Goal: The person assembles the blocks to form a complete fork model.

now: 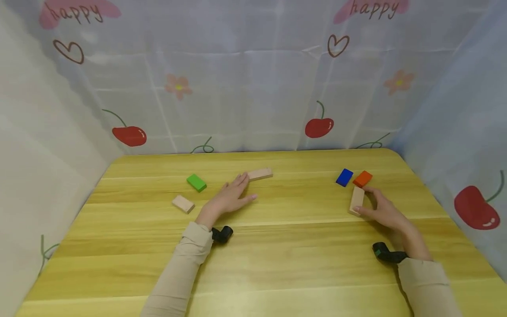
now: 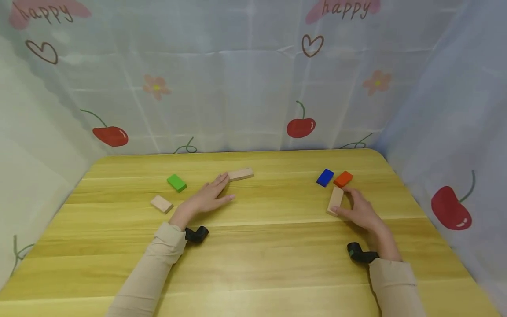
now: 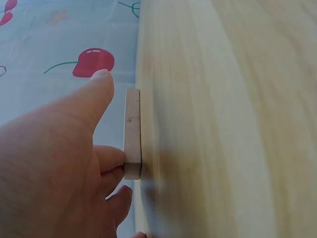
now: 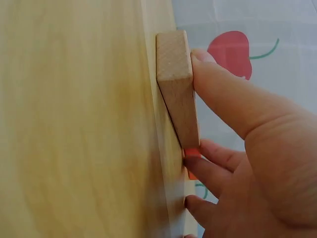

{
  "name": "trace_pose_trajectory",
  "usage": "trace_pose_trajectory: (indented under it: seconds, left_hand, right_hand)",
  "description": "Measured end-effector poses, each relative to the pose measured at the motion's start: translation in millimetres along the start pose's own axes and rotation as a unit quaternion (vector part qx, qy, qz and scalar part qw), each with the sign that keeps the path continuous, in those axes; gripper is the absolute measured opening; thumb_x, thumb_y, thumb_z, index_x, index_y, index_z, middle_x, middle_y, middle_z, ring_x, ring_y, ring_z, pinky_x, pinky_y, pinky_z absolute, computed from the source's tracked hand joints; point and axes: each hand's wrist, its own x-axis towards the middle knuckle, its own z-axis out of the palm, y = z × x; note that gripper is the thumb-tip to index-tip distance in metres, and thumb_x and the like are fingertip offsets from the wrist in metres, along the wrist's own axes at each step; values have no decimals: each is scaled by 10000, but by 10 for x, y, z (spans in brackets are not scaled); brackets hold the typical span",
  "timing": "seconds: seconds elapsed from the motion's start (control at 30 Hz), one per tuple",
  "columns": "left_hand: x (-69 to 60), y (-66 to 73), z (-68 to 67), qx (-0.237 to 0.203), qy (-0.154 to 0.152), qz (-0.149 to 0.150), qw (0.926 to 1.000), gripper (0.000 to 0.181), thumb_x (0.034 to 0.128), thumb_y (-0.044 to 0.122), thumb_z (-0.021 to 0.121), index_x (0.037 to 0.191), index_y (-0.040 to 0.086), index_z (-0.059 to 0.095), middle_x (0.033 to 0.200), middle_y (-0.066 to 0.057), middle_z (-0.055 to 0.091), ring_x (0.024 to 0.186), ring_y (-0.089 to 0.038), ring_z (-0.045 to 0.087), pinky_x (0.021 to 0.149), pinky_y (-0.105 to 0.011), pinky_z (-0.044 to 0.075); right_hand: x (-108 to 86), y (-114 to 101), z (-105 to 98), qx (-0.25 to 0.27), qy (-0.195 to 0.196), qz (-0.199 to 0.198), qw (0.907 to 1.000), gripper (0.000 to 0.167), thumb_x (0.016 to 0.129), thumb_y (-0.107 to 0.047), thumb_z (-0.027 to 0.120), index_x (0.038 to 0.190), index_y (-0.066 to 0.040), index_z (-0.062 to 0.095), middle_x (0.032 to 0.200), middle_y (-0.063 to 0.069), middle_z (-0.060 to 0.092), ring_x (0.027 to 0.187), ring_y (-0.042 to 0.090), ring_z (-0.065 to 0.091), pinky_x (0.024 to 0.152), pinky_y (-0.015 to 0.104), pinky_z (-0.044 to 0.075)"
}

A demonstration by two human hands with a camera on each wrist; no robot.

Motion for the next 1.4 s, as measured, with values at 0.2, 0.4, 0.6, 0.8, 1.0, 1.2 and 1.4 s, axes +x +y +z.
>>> trace_pose_trajectory:
  seconds: [0.2,0.4,0.6,0.8,1.0,1.2,1.4]
  left_hand:
    - [-17,-21,2,54,8,33,10000,790,958,569,342,1505,75,60,1550,-54,-5,1397,-190,0,1102,-477,45]
    - [-26,-16,12,43,70,78,9999,779,963,545,369,1505,68,76,1551,-64,8,1398,-205,13,1100,-489,58]
    - [-48,-39,25,23,11,29,10000,788,957,558,365,1506,80,64,1550,-43,-12,1396,-183,-7,1102,-481,52]
    - [-40,-51,29,37,49,50,10000,787,959,556,364,1506,79,59,1553,-57,-1,1398,-195,-2,1103,-473,42]
    - [-12,-44,19,72,68,88,9999,800,952,569,364,1506,80,58,1553,-58,3,1399,-209,9,1103,-475,45]
    - [-5,-40,11,149,34,72,9999,798,955,558,371,1506,85,42,1550,-53,-11,1398,-221,13,1103,-473,45]
    - [-2,-48,26,181,-25,65,9998,802,955,565,358,1505,87,21,1549,-53,-23,1397,-226,9,1103,-469,37]
  right_hand:
    - [8,-1,59,340,-60,-56,9994,807,924,-216,620,1445,84,82,1422,396,129,1295,556,49,964,708,92]
    - [13,-9,82,486,-219,-421,9977,802,942,-153,583,1486,26,22,1458,352,105,1325,506,3,986,692,35]
    - [-6,-111,159,-348,-286,24,9990,818,947,-325,560,1481,39,59,1428,408,-36,1300,535,-89,960,707,-61]
    - [43,-207,311,-1157,22,218,9930,940,907,-427,586,1432,146,56,1416,418,63,1296,553,-18,927,747,-15]
    - [13,-194,345,-1155,445,176,9921,756,963,-311,531,1394,191,167,1399,425,111,1298,545,35,945,735,59]
    - [-49,-159,357,-1251,1317,-16,9834,512,952,-188,567,1319,140,425,1303,393,373,1163,556,363,902,654,313]
    - [-94,-86,312,-1200,1634,-327,9787,350,938,-98,581,1218,99,508,1088,357,537,931,503,514,769,603,395]
